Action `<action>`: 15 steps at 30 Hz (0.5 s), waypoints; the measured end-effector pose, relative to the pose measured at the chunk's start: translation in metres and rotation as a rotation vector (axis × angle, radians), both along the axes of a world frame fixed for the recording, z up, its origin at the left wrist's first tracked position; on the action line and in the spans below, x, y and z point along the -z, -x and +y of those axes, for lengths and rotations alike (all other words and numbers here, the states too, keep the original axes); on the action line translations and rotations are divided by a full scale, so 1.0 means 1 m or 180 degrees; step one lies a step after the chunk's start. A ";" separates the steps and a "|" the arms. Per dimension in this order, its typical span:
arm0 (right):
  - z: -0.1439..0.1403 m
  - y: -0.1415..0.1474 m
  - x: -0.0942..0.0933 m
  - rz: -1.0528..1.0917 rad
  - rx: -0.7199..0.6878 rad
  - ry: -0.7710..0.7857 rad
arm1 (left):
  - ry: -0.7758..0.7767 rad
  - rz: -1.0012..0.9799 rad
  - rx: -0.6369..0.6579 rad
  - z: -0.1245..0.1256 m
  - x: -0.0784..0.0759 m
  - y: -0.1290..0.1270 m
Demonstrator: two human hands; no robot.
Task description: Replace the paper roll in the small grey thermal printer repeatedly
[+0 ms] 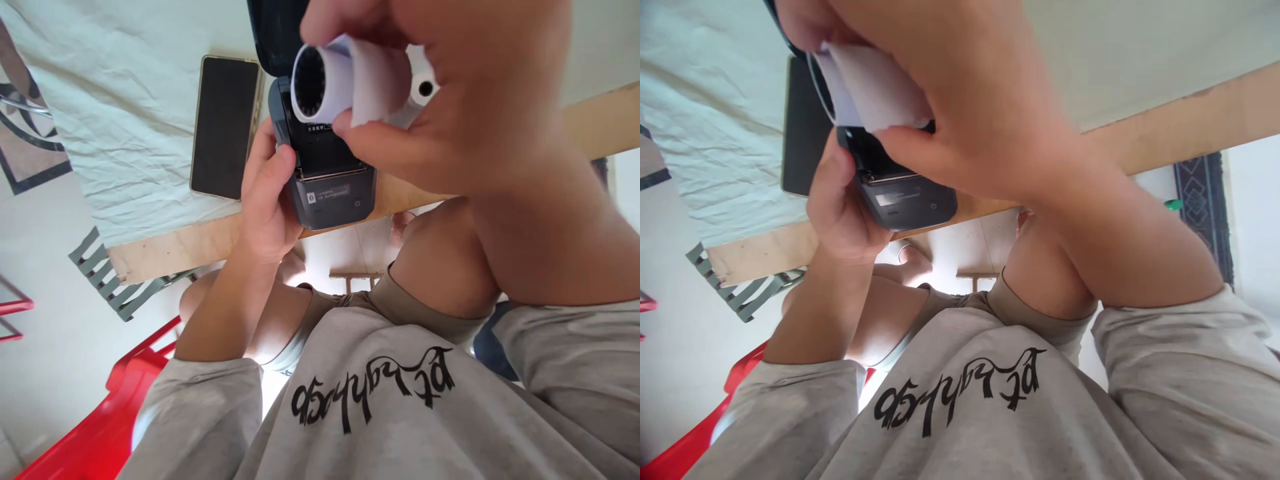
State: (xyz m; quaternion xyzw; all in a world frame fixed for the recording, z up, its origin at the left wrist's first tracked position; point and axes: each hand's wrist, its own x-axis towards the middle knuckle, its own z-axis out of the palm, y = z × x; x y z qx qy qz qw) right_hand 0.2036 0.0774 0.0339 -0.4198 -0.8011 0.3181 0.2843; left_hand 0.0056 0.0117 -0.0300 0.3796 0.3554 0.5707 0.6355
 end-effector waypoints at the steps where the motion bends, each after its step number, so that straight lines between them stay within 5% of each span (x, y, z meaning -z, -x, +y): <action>1: -0.001 0.007 -0.006 -0.0183 -0.0163 -0.0068 | -0.0013 -0.0001 -0.0053 0.000 0.003 0.001; 5: -0.011 0.012 -0.028 -0.1502 -0.0450 -0.0754 | 0.0109 -0.0110 -0.0178 -0.006 -0.001 -0.004; 15: -0.020 0.014 -0.019 -0.1724 -0.0221 -0.0731 | 0.0242 -0.0074 -0.0196 -0.011 -0.006 -0.008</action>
